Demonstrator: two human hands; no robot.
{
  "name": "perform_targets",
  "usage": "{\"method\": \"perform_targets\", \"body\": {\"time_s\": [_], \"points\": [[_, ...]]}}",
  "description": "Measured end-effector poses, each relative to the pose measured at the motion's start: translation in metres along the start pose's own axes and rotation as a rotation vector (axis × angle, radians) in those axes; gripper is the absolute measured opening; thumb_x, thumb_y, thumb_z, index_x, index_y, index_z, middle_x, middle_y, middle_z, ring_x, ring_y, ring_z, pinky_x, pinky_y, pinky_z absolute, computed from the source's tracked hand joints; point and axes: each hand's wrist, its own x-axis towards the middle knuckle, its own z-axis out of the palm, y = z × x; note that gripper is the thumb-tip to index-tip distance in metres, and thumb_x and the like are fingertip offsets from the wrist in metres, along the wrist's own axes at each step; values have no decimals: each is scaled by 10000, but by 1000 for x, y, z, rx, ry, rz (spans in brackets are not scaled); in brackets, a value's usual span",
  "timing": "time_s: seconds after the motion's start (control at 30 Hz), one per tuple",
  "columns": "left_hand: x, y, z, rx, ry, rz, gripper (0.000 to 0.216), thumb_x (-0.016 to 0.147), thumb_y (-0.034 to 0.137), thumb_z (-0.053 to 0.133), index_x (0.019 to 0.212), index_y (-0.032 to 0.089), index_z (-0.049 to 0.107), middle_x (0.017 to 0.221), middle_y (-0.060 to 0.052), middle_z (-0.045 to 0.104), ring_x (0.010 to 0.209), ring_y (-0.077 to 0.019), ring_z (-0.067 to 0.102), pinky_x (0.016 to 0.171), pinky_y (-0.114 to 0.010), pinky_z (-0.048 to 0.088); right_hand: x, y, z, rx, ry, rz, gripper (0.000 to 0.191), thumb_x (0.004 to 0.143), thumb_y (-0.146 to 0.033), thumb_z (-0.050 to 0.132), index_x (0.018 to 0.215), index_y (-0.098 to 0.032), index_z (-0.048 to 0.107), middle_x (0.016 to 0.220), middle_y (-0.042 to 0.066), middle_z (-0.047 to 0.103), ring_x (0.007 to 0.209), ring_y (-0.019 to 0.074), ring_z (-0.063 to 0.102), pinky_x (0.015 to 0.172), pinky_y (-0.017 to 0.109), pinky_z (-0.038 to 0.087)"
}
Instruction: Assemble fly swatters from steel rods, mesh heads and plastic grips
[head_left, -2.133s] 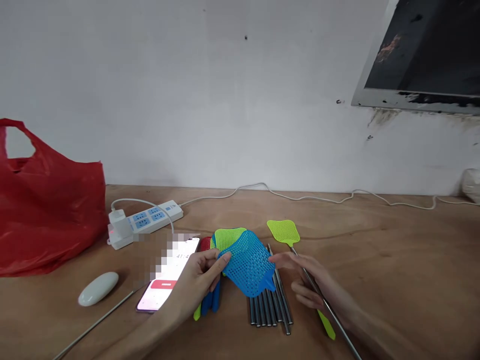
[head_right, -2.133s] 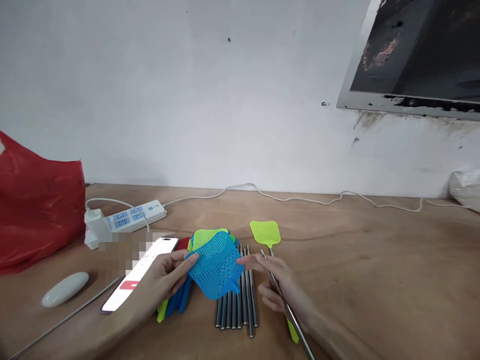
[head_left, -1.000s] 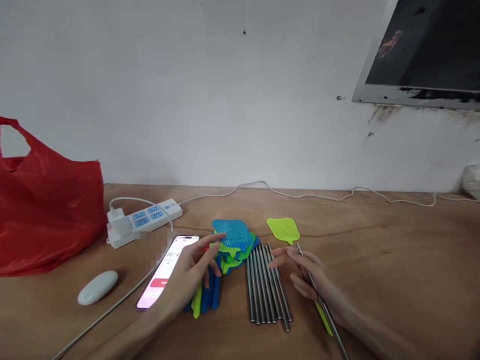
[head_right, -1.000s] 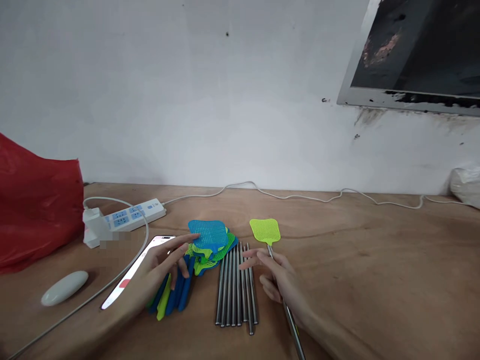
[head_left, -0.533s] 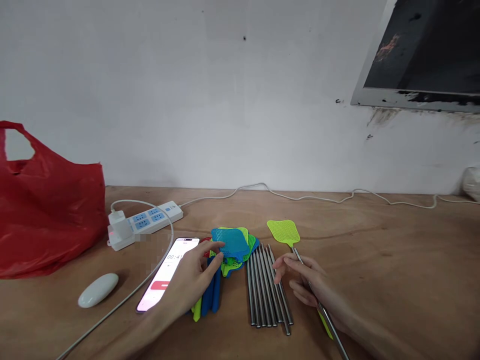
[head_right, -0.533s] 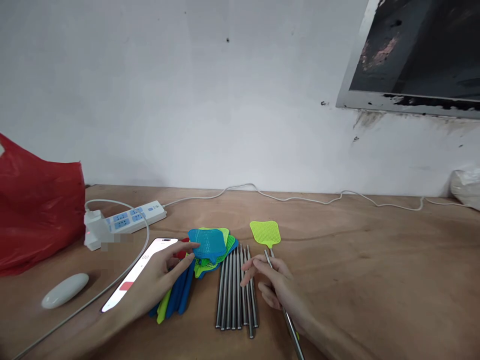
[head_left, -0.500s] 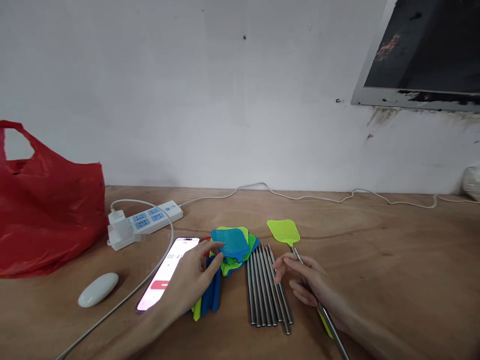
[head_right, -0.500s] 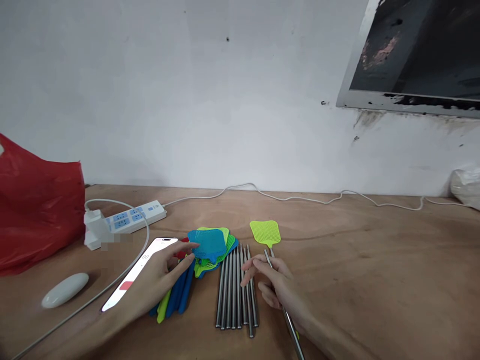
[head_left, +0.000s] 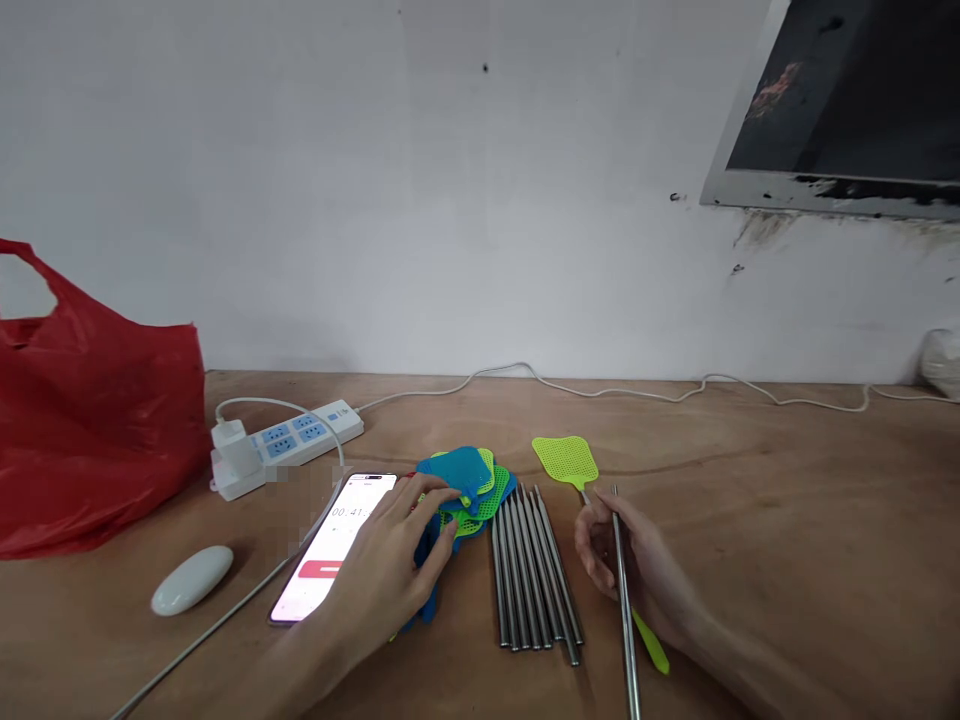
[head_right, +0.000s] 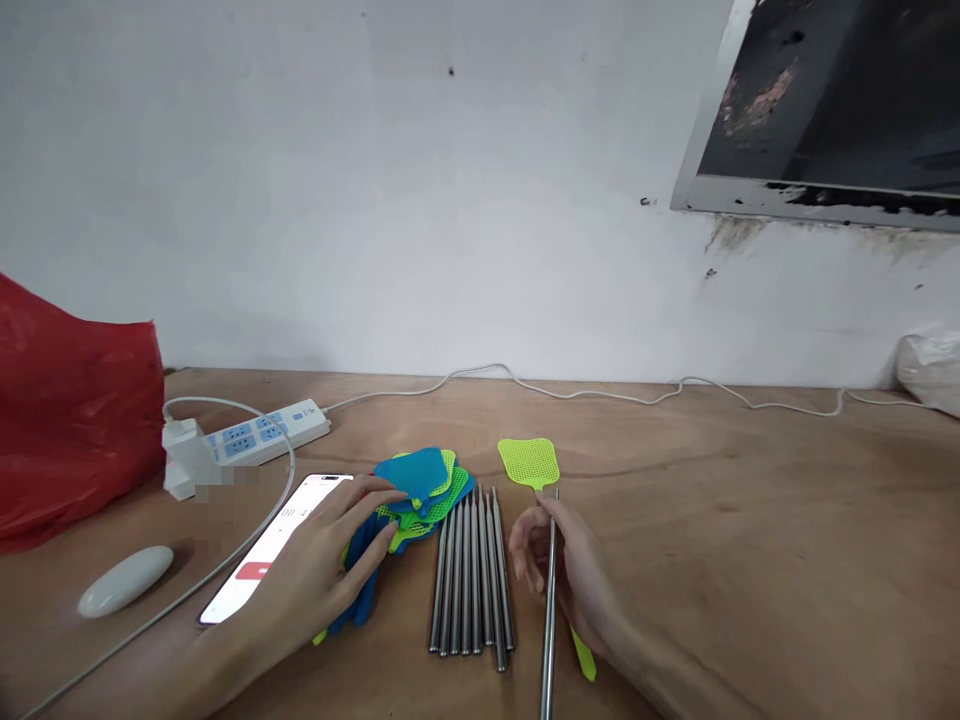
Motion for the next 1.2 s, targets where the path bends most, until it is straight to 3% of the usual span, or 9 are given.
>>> {"method": "perform_targets", "body": {"time_s": [0.1, 0.23, 0.3, 0.47, 0.6, 0.87, 1.0, 1.2], "points": [[-1, 2, 1, -24, -36, 42, 297, 992, 292, 452, 1228, 230, 621, 1224, -111, 627, 1109, -305, 587, 922, -458, 498, 0, 2, -1, 17, 28, -21, 456, 761, -579, 610, 544, -180, 561, 458, 6, 534, 403, 84, 407, 382, 198, 265], [-1, 7, 0, -70, -65, 57, 256, 993, 280, 459, 1156, 226, 649, 1154, -98, 653, 1065, -292, 608, 908, -440, 511, 2, 3, -3, 53, 18, -36, 476, 741, -651, 648, 635, -194, 568, 505, -34, 516, 366, 60, 327, 325, 175, 224], [-1, 9, -1, -89, -75, 57, 236, 994, 274, 462, 1115, 225, 658, 1118, -87, 664, 1043, -286, 614, 898, -429, 508, 3, 2, -2, 92, 2, -51, 482, 715, -662, 697, 678, -195, 587, 557, -39, 549, 366, 50, 337, 321, 166, 276], [-1, 14, -5, -129, -115, 82, 227, 1015, 265, 437, 1086, 235, 651, 1069, -68, 671, 1018, -267, 606, 901, -413, 473, 1, -1, 2, 143, -87, -55, 429, 710, -570, 797, 685, -174, 633, 703, 15, 657, 535, 98, 572, 491, 200, 484], [-3, 18, -8, -155, -176, 112, 224, 1032, 278, 412, 1024, 219, 629, 1002, -61, 662, 958, -246, 597, 857, -380, 453, -2, 0, 5, 148, -153, -39, 363, 775, -509, 780, 742, -162, 676, 815, 55, 711, 689, 140, 669, 587, 212, 506], [-8, 18, -2, -68, -268, 165, 251, 1016, 310, 467, 803, 199, 539, 803, -36, 595, 796, -227, 549, 713, -339, 405, -2, 3, 2, 171, -260, -44, 282, 814, -449, 770, 850, -174, 720, 910, 77, 752, 801, 168, 719, 684, 240, 534], [-9, 16, 1, -53, -256, 188, 233, 1016, 275, 462, 798, 200, 497, 793, -22, 576, 758, -208, 529, 684, -322, 385, -2, 3, 2, 153, -208, -100, 304, 790, -434, 799, 980, -212, 718, 962, 62, 759, 832, 168, 721, 723, 254, 546], [-10, 17, 0, -18, -279, 239, 229, 1017, 235, 444, 792, 204, 473, 776, -13, 570, 756, -205, 523, 688, -318, 371, 1, 7, 4, 9, -98, -197, 333, 758, -478, 810, 888, -185, 718, 902, 60, 744, 742, 149, 675, 659, 248, 537]]}}
